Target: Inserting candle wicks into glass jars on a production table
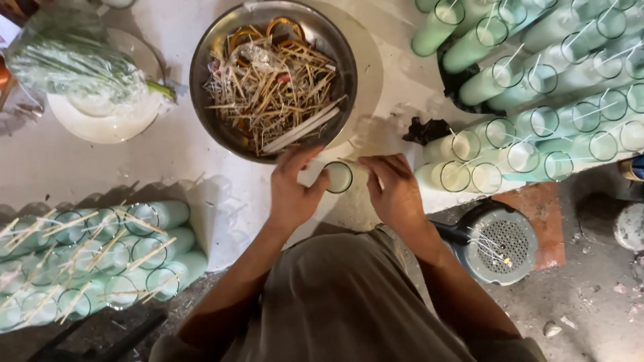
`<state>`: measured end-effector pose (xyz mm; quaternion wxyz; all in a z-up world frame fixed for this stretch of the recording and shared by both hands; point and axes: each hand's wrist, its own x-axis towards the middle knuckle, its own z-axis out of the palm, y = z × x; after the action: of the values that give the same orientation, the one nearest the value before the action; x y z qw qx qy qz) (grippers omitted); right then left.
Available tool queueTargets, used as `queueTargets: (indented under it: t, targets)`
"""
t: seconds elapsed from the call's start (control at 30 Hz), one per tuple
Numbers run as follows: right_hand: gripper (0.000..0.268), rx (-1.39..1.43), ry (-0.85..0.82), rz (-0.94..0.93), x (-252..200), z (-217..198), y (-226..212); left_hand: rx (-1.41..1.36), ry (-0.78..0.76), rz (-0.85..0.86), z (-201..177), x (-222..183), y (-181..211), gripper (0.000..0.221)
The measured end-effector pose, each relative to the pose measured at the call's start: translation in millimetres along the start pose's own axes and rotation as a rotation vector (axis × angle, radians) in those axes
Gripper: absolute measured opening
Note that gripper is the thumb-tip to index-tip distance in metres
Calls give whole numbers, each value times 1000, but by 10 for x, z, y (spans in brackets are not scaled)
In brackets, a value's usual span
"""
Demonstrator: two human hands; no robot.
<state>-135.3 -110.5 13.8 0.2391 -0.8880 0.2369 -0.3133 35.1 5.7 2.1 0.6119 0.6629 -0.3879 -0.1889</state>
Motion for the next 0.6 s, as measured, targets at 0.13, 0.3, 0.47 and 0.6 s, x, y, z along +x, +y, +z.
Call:
queueTargets:
  t: [0.13, 0.3, 0.47, 0.6]
  targets:
    - [27, -56, -47, 23, -96, 32, 80, 233, -65, 8, -63, -72, -243, 35]
    - [19, -71, -77, -15, -101, 70, -23, 233, -157, -8, -32, -101, -271, 17]
    - [23, -182, -67, -18, -220, 79, 69, 150, -256, 35, -56, -129, -219, 26]
    - [22, -199, -98, -16, -214, 102, 5, 114, -240, -25, -89, -61, -183, 31]
